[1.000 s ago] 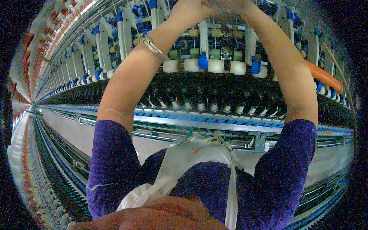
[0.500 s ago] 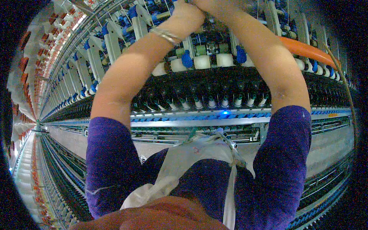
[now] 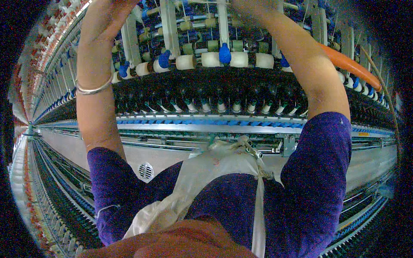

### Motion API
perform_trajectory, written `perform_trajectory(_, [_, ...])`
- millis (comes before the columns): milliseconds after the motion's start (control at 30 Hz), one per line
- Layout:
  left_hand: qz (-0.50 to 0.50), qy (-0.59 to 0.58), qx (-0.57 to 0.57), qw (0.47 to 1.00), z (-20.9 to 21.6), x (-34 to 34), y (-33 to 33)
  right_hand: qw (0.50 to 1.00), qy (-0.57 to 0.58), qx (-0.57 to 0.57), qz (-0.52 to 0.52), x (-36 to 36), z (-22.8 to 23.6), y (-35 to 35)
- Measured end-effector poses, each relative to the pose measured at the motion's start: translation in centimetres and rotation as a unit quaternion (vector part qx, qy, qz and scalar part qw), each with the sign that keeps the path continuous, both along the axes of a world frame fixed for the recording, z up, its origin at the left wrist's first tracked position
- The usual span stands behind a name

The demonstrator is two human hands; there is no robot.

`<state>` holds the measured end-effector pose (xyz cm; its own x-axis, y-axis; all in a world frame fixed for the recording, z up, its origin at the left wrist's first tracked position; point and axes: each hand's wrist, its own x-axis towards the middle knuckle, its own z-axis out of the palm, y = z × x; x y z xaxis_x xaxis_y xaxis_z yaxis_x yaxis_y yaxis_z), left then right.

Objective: The person walks along a textile machine and replaces empty spools with new ones. They remove empty spools from the machine, place them in a bin, and then install new spools from a nearby container. The person repeats this process for multiple spools along the machine.

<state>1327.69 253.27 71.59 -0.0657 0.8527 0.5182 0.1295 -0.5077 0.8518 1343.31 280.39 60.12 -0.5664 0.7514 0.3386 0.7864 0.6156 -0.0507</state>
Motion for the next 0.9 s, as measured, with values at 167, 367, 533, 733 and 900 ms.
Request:
perform_trajectory(167, [0.008,0.043,-0.04,0.998,-2.7,-1.6,4.8,0.994,-0.077,-0.08,-0.003,1.0,2.5,-2.8])
perform_trajectory(367, [0.127,0.74,-0.102,0.653,-8.8,2.1,8.0,0.984,-0.176,-0.017,-0.026,3.1,6.4,-7.6])
perform_trajectory(533, [-0.397,0.452,-0.011,0.799,-11.3,8.9,-2.6,0.961,-0.267,-0.041,0.05,5.8,6.2,-8.8])
perform_trajectory(733, [-0.618,0.231,-0.143,0.738,-13.0,10.7,-10.5,0.88,-0.444,0.056,0.16,6.5,0.8,-7.3])
perform_trajectory(900, [-0.587,0.11,-0.288,0.748,-18.3,7.7,-10.0,0.829,-0.535,0.126,0.104,5.4,-2.6,-7.0])
